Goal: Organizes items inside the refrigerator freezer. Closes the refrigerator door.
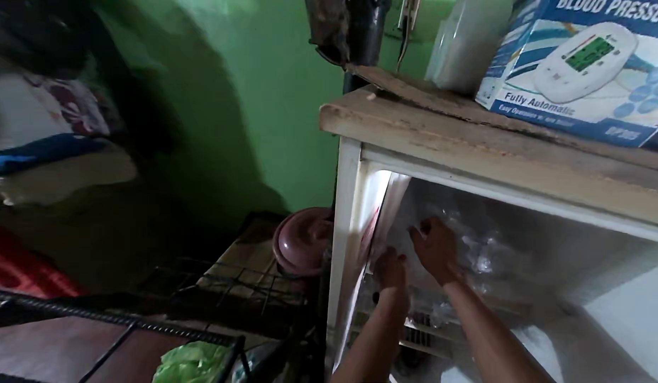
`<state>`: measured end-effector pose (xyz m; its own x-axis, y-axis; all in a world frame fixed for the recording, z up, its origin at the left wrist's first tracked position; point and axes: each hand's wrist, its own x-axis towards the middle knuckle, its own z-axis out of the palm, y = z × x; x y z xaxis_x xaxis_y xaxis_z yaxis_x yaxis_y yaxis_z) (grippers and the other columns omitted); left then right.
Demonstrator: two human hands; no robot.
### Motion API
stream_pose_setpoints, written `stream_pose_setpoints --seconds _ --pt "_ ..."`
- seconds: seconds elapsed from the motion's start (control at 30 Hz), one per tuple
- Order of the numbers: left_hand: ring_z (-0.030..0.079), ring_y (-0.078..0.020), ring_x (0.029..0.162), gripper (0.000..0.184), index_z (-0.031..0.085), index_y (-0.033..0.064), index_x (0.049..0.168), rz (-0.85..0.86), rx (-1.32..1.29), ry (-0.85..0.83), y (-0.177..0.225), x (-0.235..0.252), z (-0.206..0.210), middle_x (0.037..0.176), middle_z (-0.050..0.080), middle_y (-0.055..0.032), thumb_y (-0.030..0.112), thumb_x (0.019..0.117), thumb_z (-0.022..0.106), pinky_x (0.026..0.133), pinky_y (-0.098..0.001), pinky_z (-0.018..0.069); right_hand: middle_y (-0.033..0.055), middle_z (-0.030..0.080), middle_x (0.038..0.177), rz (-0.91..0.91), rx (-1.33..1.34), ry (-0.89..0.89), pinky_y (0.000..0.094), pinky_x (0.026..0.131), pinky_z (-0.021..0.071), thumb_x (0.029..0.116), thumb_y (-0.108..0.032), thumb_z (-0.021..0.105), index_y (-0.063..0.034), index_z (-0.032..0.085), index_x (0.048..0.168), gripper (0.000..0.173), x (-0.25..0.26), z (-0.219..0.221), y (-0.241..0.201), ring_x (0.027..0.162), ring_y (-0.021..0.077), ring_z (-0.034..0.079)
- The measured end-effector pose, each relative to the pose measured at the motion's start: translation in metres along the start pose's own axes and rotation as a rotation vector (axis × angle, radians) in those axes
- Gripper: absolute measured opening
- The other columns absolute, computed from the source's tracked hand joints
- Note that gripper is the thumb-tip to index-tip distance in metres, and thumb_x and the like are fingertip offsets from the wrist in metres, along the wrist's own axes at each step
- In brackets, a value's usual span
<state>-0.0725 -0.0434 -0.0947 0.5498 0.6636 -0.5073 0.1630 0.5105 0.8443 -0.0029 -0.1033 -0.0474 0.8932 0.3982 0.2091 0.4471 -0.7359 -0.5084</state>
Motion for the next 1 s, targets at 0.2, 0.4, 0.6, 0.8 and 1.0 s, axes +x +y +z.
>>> stream_pose_setpoints --seconds 0.2,0.4,0.6,0.8,1.0 --pt "0.036 -0.0108 0.048 0.036 0.057 0.0083 0.1 -0.162 -0.359 -0.13 0.005 0.012 0.008 0.071 0.046 -0.0032 0.043 0.1071 0.052 0.042 -0.0247 0.0323 0.0169 0.071 0.109 0.023 -0.092 -0.114 0.0576 0.088 0.0551 0.0966 -0.051 0.066 -0.007 0.062 0.131 0.056 -0.004 0.004 0.002 0.101 0.0355 0.07" --pt "0.053 -0.0202 0.073 0.023 0.058 -0.0014 0.113 -0.002 -0.352 -0.077 -0.002 0.015 0.023 0.089 0.054 -0.0126 0.019 0.1101 0.046 0.063 -0.035 0.048 0.0214 0.069 0.122 0.161 -0.216 -0.248 0.0628 0.095 0.0498 0.1012 -0.064 0.048 -0.0049 0.061 0.133 0.068 0.002 0.004 -0.013 0.114 0.0409 0.066" --pt "0.055 -0.024 0.084 0.03 0.058 -0.0102 0.119 0.213 -0.178 -0.049 -0.013 0.015 0.026 0.098 0.057 -0.0197 0.014 0.1111 0.043 0.074 -0.0377 0.0502 0.0199 0.067 0.127 0.1 -0.056 -0.264 0.0602 0.103 0.0453 0.1101 -0.044 0.041 -0.0034 0.063 0.134 0.051 0.005 0.003 -0.014 0.119 0.0373 0.063" --pt "0.064 -0.0367 0.103 0.039 0.065 -0.0097 0.117 0.306 0.275 -0.066 0.028 -0.035 0.026 0.109 0.066 -0.0276 0.021 0.112 0.04 0.091 -0.0512 0.0518 0.0282 0.068 0.115 0.118 0.187 0.017 0.0619 0.096 0.0494 0.1117 -0.037 0.041 0.0056 0.062 0.128 0.05 0.013 -0.01 -0.015 0.109 0.0443 0.065" --pt "0.057 -0.0181 0.076 0.041 0.065 -0.004 0.105 0.368 -0.007 -0.099 0.004 -0.059 0.008 0.084 0.058 -0.0099 0.026 0.1123 0.039 0.071 -0.0355 0.0504 0.0222 0.07 0.095 0.112 0.434 0.042 0.0571 0.082 0.0553 0.1096 -0.039 0.046 0.0051 0.065 0.115 0.049 0.018 -0.01 -0.006 0.087 0.0353 0.069"
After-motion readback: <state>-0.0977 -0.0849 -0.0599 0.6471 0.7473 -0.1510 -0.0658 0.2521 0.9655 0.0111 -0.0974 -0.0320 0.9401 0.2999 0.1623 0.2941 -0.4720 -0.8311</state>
